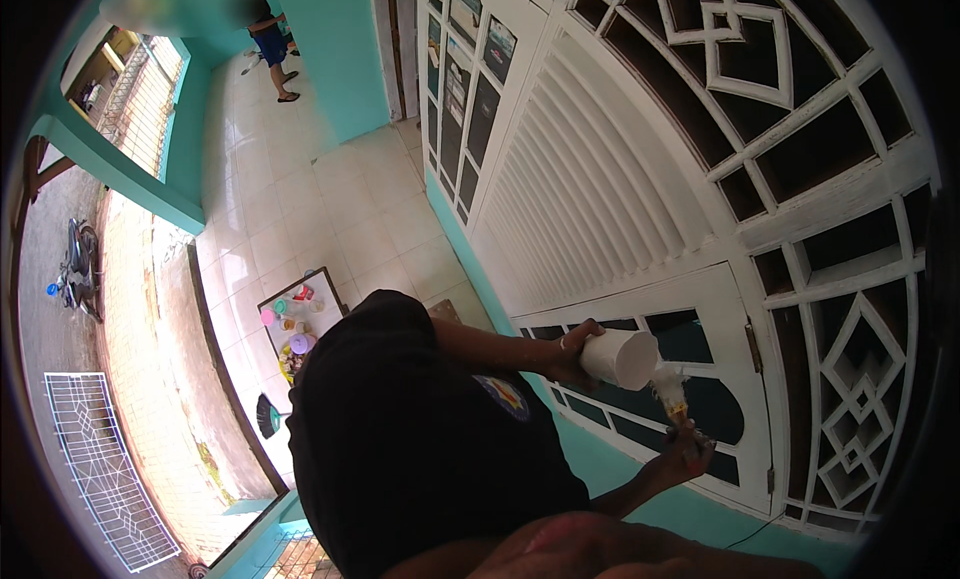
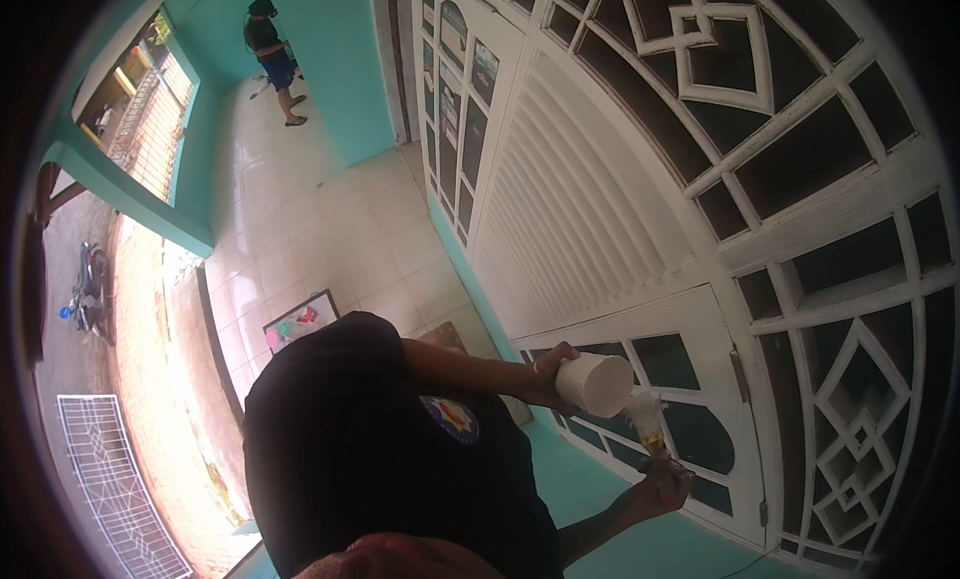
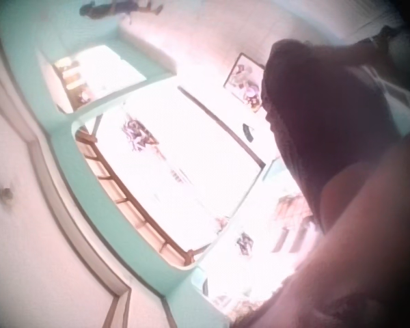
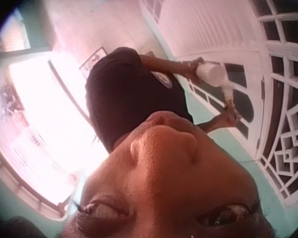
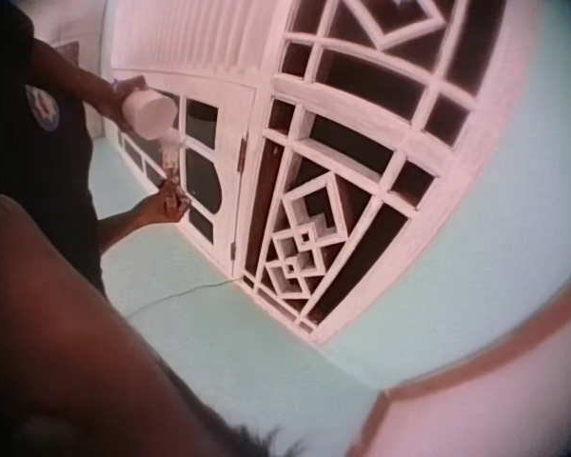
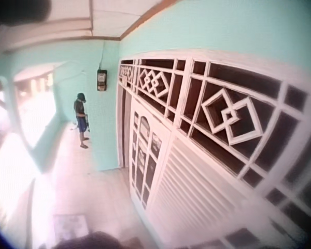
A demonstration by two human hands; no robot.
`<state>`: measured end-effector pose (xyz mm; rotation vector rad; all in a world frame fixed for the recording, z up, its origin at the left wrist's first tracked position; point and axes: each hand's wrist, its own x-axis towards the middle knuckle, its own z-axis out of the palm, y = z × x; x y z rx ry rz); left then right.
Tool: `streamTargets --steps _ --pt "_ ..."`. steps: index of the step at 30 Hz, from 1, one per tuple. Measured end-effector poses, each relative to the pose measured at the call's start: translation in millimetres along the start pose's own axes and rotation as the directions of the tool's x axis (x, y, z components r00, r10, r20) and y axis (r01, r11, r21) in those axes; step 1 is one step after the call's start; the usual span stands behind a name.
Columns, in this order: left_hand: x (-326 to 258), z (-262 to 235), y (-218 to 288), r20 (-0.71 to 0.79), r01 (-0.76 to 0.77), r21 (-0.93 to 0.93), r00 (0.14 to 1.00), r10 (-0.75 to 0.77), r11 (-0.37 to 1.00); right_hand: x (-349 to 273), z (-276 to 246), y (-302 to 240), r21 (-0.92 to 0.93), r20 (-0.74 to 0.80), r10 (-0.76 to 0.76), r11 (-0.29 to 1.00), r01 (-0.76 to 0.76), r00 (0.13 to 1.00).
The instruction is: The person paints a white decorative wooden lattice above a door using a small brush and a container of white paint. They repeatedly dip the brush into the container and apply paint to the intricate geometric patterns of the lattice.
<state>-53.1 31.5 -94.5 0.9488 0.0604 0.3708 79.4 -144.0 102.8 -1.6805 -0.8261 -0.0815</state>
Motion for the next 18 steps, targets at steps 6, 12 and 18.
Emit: streamTargets --steps 6,12,18 --pt "-22.2 -0.2 -19.0 -0.171 -0.141 0.666 0.927 0.333 0.733 -8.7 -3.0 -10.9 0.114 -0.085 0.134 0.986 -0.124 0.987" --pt "2.2 60.5 53.4 -0.217 0.231 0.303 0.961 -0.17 0.924 -12.6 -7.2 -40.0 -0.242 0.222 -0.243 0.924 0.294 0.944" --pt "21.3 69.0 32.4 0.027 0.308 0.051 0.95 -0.31 0.95 -38.8 -15.7 -43.9 -0.089 -0.054 -0.081 0.993 0.076 0.995"
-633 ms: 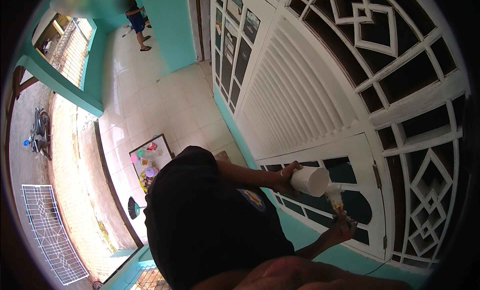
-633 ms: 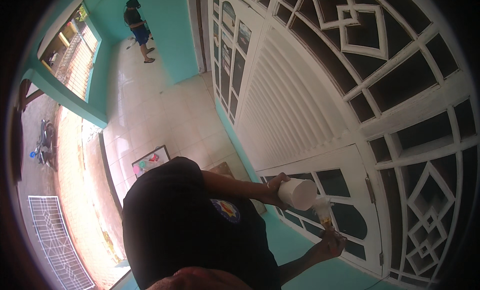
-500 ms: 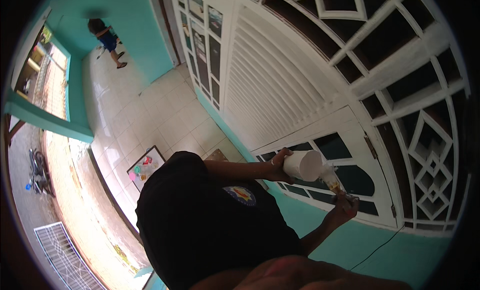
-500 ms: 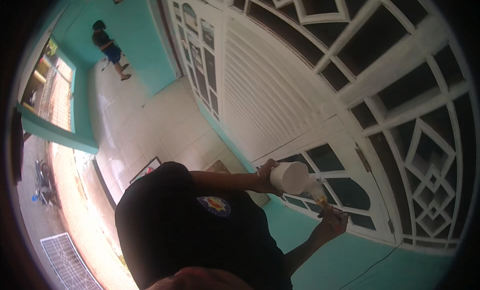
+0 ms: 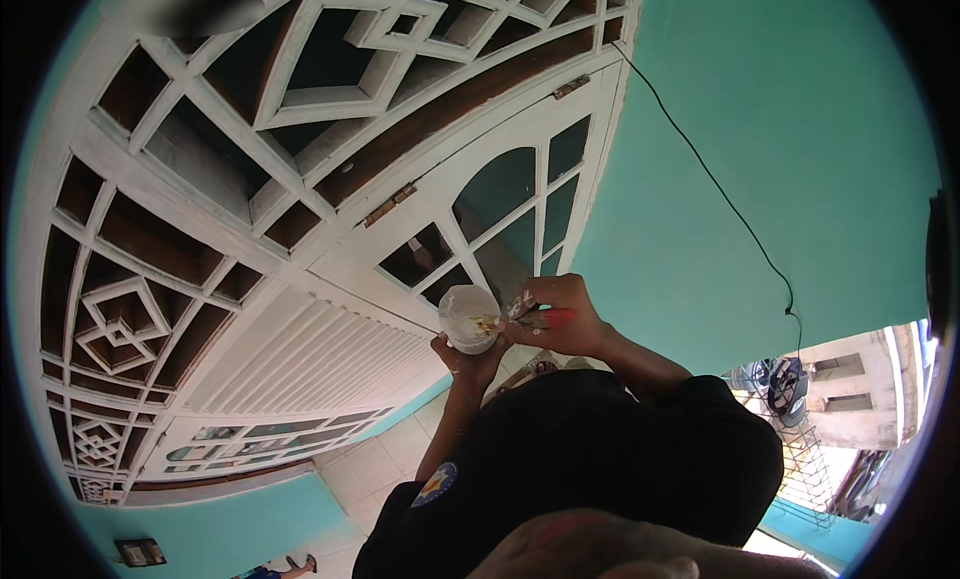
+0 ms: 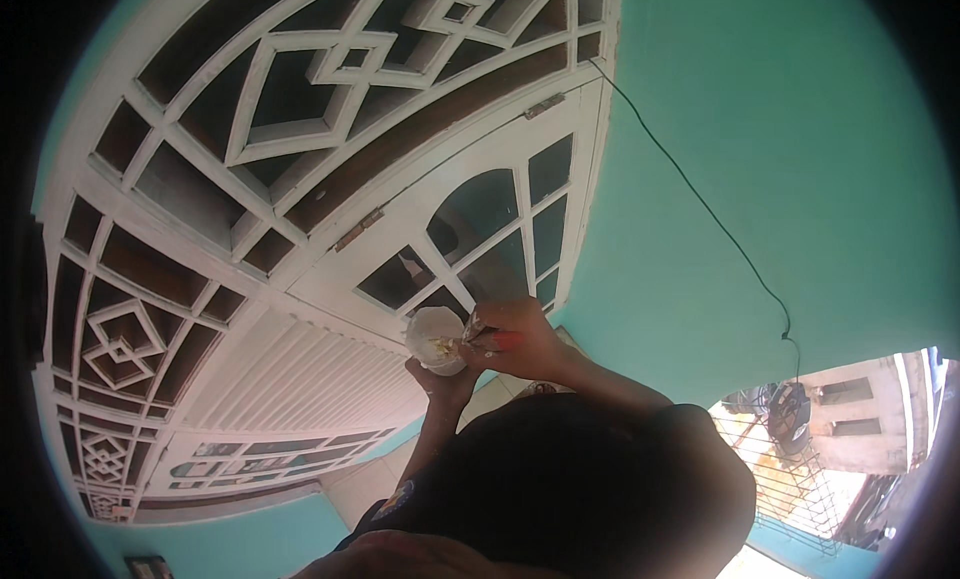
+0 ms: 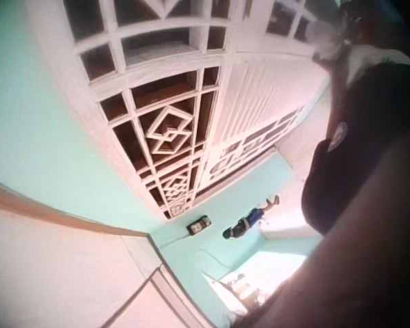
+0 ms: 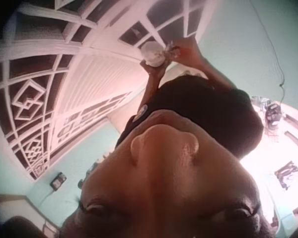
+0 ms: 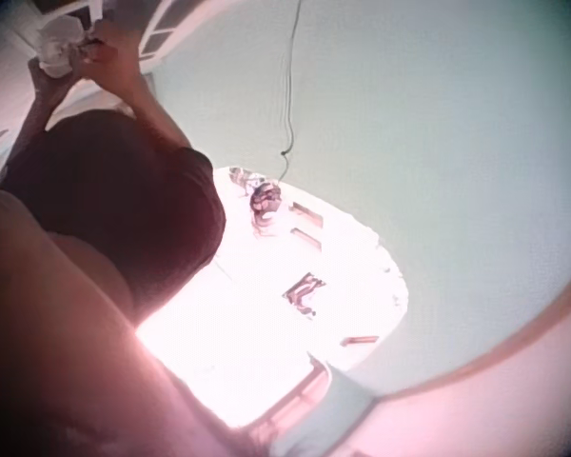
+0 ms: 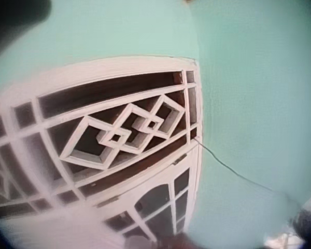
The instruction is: The person paints a white decorative wooden lattice above a door using a small brush and a container of white paint. They repeatedly dip the brush into the container and apply paint to the intricate geometric patterns of the lattice.
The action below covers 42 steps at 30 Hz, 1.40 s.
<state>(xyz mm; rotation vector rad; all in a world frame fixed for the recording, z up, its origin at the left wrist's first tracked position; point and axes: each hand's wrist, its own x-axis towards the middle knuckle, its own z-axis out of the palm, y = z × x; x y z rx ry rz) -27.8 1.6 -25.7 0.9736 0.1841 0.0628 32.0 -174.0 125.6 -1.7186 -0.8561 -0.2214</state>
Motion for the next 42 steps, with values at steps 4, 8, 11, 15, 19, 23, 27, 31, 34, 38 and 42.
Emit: streamTargets --steps 4,8,11,15,19,23,27,31,34,38,42 --pt "14.1 2.9 -10.0 0.202 0.199 -0.304 0.969 -0.141 0.931 -14.0 -20.6 5.9 0.116 -0.139 0.241 0.967 -0.226 0.961" --pt "27.3 20.6 -7.7 0.239 0.353 -0.613 0.936 -0.26 0.707 -16.3 -44.9 25.7 0.362 -0.331 0.462 0.867 -0.341 0.823" --pt "32.8 15.3 -18.6 0.365 0.374 -0.537 0.911 -0.192 0.756 9.0 -69.4 37.2 0.659 -0.479 0.576 0.734 -0.162 0.662" --pt "27.5 37.9 -0.1 0.318 0.373 -0.529 0.92 -0.23 0.762 86.6 -99.3 52.1 0.806 -0.569 0.569 0.528 0.266 0.594" --pt "21.8 39.5 8.0 0.312 0.317 -0.523 0.935 -0.168 0.791 164.4 -124.0 31.0 0.827 -0.561 0.502 0.315 0.466 0.658" --pt "12.2 24.9 11.6 0.188 0.249 -0.487 0.966 -0.178 0.837 223.6 -129.5 48.2 0.783 -0.594 0.54 0.219 0.583 0.596" --pt "11.1 33.5 20.7 0.202 0.22 -0.5 0.97 -0.134 0.838 254.9 -124.0 59.8 0.753 -0.615 0.579 0.23 0.616 0.535" --pt "14.6 40.1 24.9 0.196 0.18 -0.471 0.976 -0.096 0.864 272.0 -125.9 36.0 0.747 -0.595 0.635 0.211 0.631 0.492" --pt "19.8 49.6 28.1 0.214 0.177 -0.454 0.973 -0.086 0.873 262.1 -130.4 5.3 0.852 -0.48 0.765 0.291 0.434 0.429" --pt "17.8 49.4 24.6 0.224 0.189 -0.435 0.97 -0.097 0.88 274.2 -122.1 22.5 0.769 -0.519 0.734 0.178 0.614 0.438" --pt "15.3 46.0 27.2 0.222 0.168 -0.466 0.973 -0.069 0.868 288.2 -113.0 35.8 0.748 -0.515 0.708 0.096 0.657 0.483"
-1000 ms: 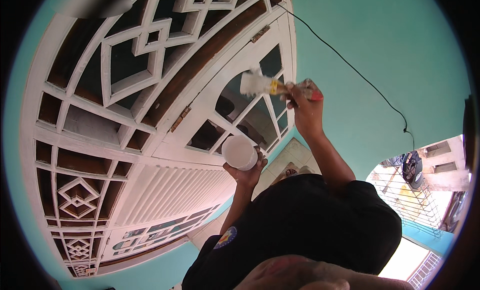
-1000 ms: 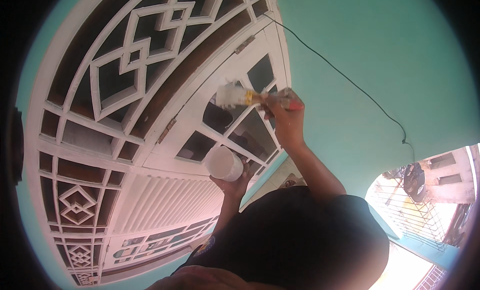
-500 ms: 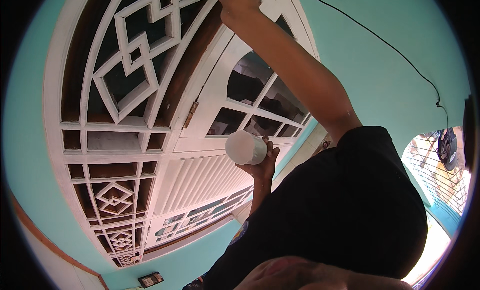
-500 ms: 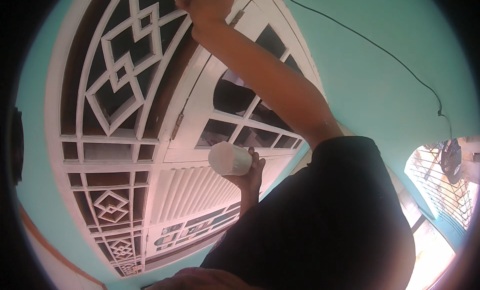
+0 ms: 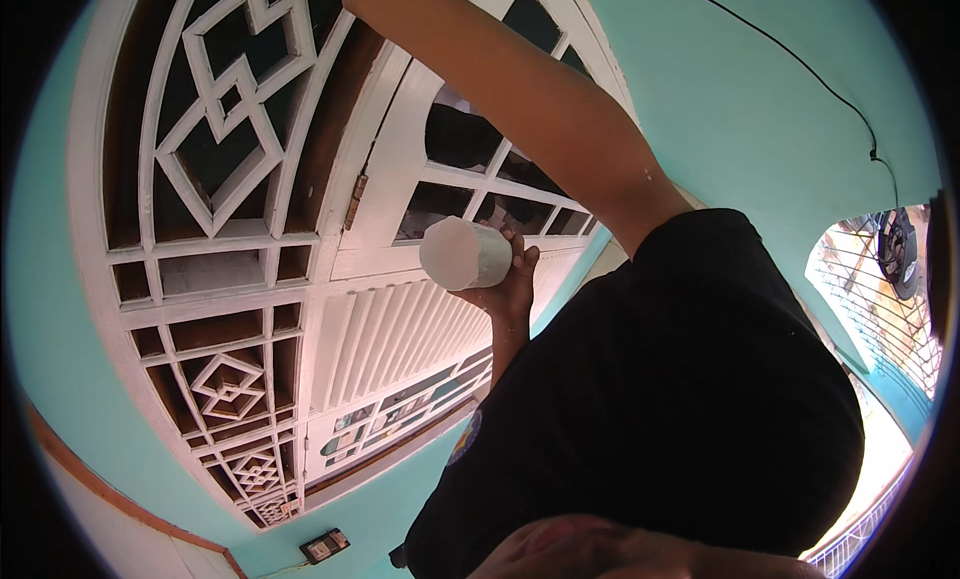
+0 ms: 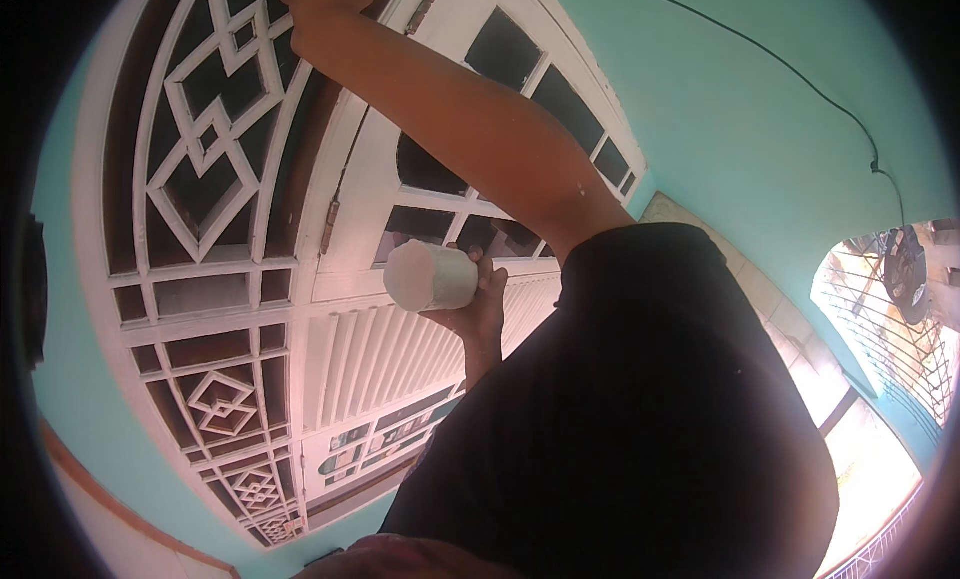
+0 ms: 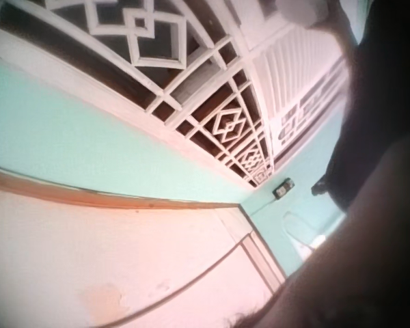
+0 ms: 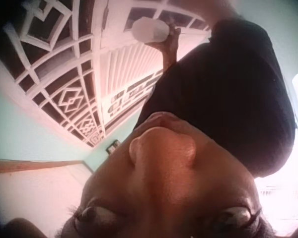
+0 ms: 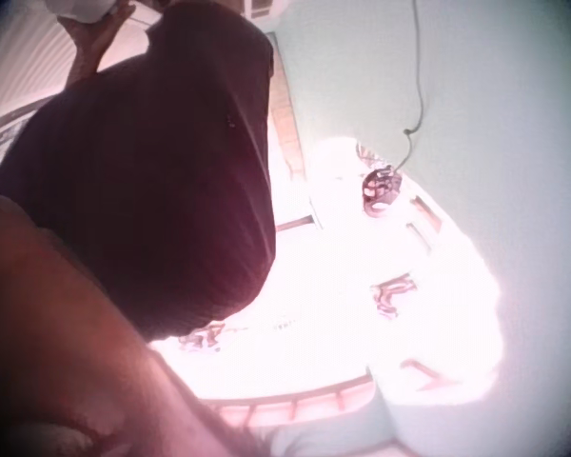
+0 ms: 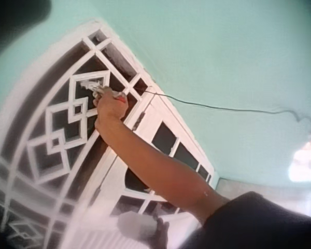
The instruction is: The person paints a white decorative wooden lattice above a door using a small brush and a container of white paint. They repeatedly dip the brush into the container and apply paint to the intricate geometric patterns of the lattice.
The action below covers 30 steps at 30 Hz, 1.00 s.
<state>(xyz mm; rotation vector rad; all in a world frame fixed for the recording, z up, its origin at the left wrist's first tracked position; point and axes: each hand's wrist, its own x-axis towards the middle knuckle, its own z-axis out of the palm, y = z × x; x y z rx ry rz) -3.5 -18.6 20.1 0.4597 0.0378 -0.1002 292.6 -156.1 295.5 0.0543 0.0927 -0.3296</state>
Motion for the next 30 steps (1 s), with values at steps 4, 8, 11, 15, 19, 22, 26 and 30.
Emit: streamTargets --steps 4,8,11,15,19,22,26,30 --pt "-1.7 0.6 2.4 -0.005 -0.028 0.001 1.0 0.028 1.0 -7.4 27.8 -12.7 0.0 -0.08 0.001 1.0 -0.001 0.997" --pt "-5.8 -10.4 6.7 -0.007 -0.084 -0.017 0.996 0.084 0.996 -13.5 8.0 -15.1 0.131 0.069 0.021 0.991 -0.03 0.997" --pt "-9.6 -10.6 8.7 -0.01 -0.097 -0.016 0.995 0.097 0.995 3.4 6.6 -5.6 0.049 0.017 -0.03 0.998 0.029 0.999" --pt "-15.6 -9.3 5.7 -0.058 -0.092 -0.045 0.994 0.089 0.995 23.7 13.9 10.2 0.134 -0.045 -0.093 0.986 0.098 0.995" --pt "-16.6 -7.4 8.5 -0.02 -0.085 -0.037 0.996 0.084 0.996 6.0 -0.4 -20.6 0.046 0.076 -0.049 0.998 0.046 0.996" --pt "-14.5 -7.9 8.5 -0.004 -0.077 -0.06 0.997 0.077 0.995 5.8 10.3 -23.7 0.028 -0.015 -0.157 0.987 0.158 0.987" --pt "-17.7 -12.7 10.6 0.012 -0.042 -0.066 0.999 0.042 0.997 12.7 -3.4 -30.3 -0.128 0.123 -0.243 0.958 0.258 0.962" --pt "-18.0 -10.0 8.6 0.026 -0.032 -0.074 0.999 0.034 0.997 -16.8 -26.4 -77.1 -0.33 0.501 -0.462 0.68 0.655 0.732"
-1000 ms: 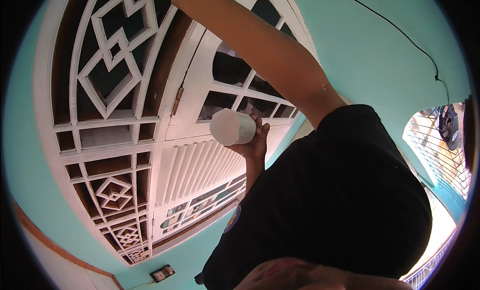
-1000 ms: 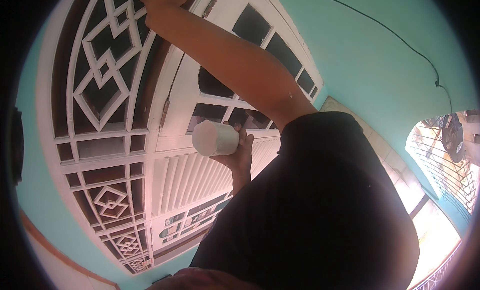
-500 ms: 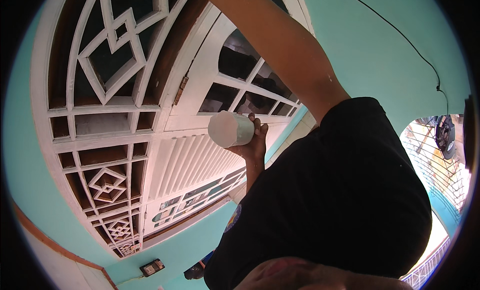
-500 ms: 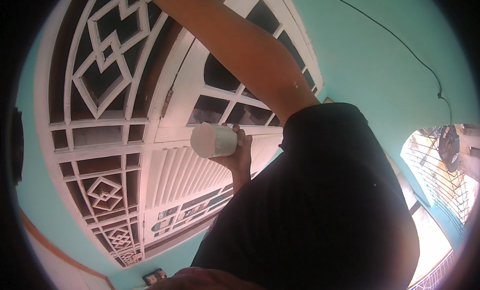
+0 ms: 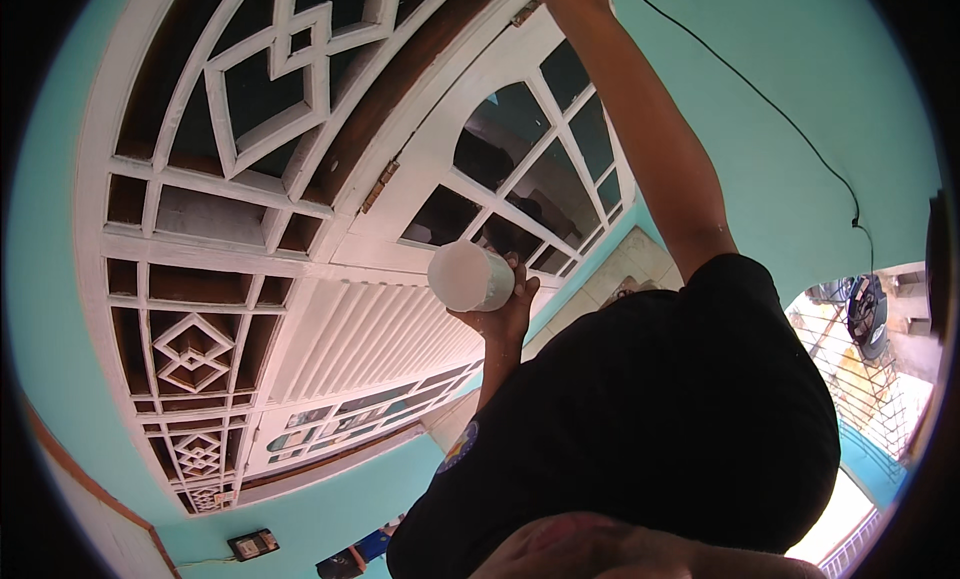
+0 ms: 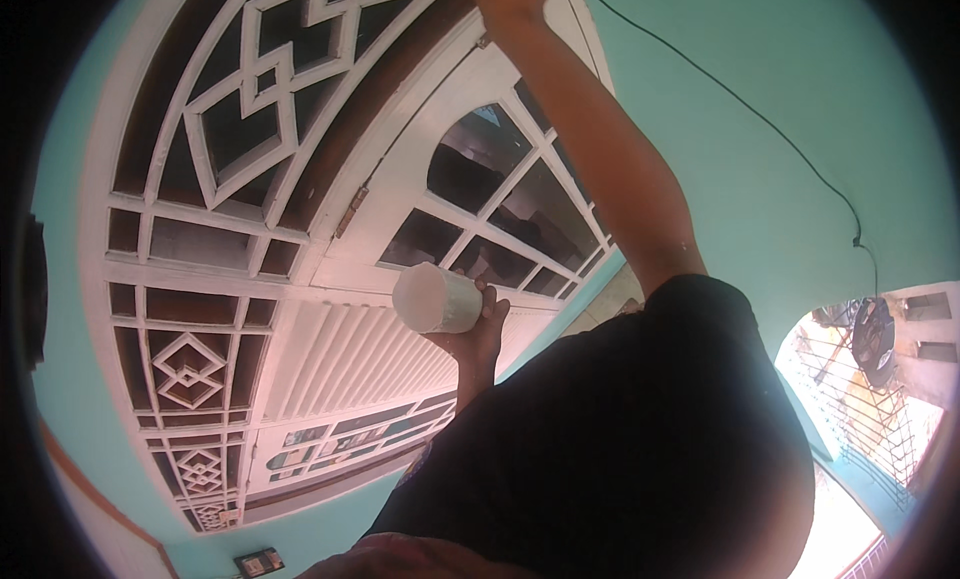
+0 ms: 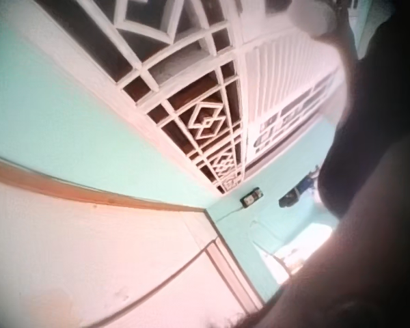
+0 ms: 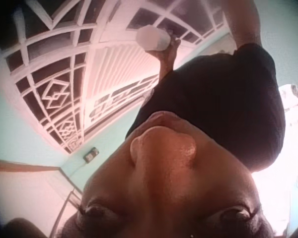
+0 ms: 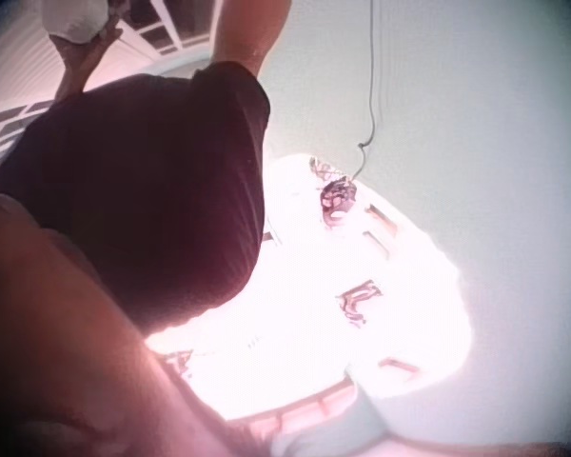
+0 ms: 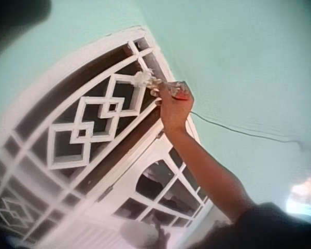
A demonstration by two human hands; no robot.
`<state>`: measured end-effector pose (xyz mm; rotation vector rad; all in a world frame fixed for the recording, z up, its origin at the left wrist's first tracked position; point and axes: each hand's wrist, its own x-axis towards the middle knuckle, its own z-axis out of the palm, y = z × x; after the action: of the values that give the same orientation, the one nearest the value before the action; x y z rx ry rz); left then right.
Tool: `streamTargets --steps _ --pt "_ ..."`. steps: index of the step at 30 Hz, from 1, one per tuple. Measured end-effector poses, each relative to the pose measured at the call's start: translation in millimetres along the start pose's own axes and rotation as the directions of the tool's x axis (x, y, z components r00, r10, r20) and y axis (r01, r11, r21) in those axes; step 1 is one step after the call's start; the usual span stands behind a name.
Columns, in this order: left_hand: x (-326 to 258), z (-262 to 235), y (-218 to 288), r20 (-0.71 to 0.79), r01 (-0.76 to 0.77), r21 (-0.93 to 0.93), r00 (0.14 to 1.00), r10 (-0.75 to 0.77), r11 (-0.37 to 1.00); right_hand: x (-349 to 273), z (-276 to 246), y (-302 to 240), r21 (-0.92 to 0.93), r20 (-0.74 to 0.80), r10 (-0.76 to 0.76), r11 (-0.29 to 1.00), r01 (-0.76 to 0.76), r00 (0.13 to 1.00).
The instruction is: The person paints a white decorative wooden lattice above a door using a small brush and a container of white paint. They repeatedly dip the brush into the container and apply paint to the intricate geometric patterns of the lattice.
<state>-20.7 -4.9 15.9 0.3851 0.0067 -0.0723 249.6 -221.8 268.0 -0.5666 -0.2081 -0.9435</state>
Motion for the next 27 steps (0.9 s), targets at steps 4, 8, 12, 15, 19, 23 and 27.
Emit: streamTargets --steps 4,8,12,15,19,23,27 --pt "-3.7 -13.1 -0.7 0.002 0.008 -0.025 1.0 -0.008 1.0 9.9 -14.2 -31.8 -0.288 0.559 -0.337 0.778 0.558 0.758" --pt "-5.9 -19.0 -2.1 0.065 -0.011 -0.09 0.998 0.017 0.996 51.1 -1.4 -17.0 -0.08 0.97 -0.201 0.267 0.96 0.136" --pt "-9.8 -15.0 -6.2 0.037 -0.062 -0.164 0.997 0.069 0.984 77.3 22.3 -14.3 0.087 0.996 0.024 0.034 0.996 -0.088" --pt "-11.8 -22.0 -9.6 0.006 -0.092 -0.173 0.995 0.095 0.981 56.0 28.6 -41.7 0.05 0.987 0.154 -0.049 0.998 -0.041" --pt "-10.3 -31.4 -11.2 0.009 -0.059 -0.181 0.998 0.062 0.982 56.6 30.9 -58.2 0.099 0.949 0.297 0.045 0.994 -0.108" --pt "-3.6 -25.9 -9.9 0.016 -0.036 -0.149 0.999 0.039 0.988 83.1 42.3 -24.5 0.198 0.932 0.315 -0.032 0.98 -0.178" --pt "1.0 -4.9 -1.6 -0.045 -0.088 -0.122 0.996 0.083 0.989 69.1 48.0 -38.5 0.245 0.897 0.384 -0.021 0.969 -0.218"
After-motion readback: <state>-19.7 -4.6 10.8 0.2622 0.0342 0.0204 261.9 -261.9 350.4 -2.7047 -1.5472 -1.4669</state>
